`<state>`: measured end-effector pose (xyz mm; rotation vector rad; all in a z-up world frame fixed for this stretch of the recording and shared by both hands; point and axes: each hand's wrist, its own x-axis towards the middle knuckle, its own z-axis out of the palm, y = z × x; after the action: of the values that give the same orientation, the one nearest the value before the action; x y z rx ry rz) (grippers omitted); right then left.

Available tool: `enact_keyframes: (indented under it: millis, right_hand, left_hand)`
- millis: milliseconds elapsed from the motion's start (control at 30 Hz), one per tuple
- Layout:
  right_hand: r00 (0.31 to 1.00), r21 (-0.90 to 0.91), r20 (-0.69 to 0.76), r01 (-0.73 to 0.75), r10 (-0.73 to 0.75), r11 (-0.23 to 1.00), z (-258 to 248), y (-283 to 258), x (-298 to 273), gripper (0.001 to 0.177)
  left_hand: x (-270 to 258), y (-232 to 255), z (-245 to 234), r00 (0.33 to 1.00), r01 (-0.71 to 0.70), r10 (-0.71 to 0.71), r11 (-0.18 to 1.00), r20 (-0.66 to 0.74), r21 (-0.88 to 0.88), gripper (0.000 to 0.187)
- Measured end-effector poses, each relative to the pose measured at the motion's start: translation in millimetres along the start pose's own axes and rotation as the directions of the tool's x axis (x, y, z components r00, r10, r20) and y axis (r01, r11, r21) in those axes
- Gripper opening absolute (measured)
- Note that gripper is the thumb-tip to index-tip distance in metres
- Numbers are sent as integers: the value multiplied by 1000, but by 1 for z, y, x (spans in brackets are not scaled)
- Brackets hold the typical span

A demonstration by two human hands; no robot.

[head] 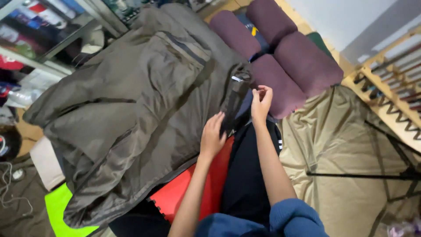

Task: The person is smoothing out and folding a sleeping bag while sitting on a cushion in a stockroom.

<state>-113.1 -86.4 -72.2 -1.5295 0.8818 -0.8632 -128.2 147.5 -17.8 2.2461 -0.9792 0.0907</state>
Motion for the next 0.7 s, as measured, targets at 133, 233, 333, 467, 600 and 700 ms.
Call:
enact_keyframes:
  millis: [133, 233, 333, 467, 600, 700]
  right_hand:
    - [903, -226, 184, 422, -387, 878, 0, -79, -15, 32]
    - [879, -463, 372, 454, -299, 761, 28, -31, 20, 49]
    - [829, -372, 466, 501, -309, 782, 33, -15, 49, 31]
    - [762, -260, 392, 629, -515, 732, 9, -28, 40, 15]
    - [922, -312, 149, 387, -357, 868, -27, -17, 28, 15]
    - [948, -355, 149, 316, -280, 880, -30, -35, 14, 15]
  left_hand:
    - [-62, -1, -16, 995, 3, -37, 942, 93, 337, 92]
    - [-93, -11, -29, 994, 6, -46, 930, 100, 369, 92]
    - [-115, -22, -64, 989, 82, -131, 882, 74, 464, 91]
    - [-176, -71, -115, 929, 337, -366, 784, -52, 522, 101]
    - [-251, -116, -162, 834, 491, -536, 610, -133, 621, 105]
    - [-298, -135, -190, 818, 540, -537, 593, -207, 598, 99]
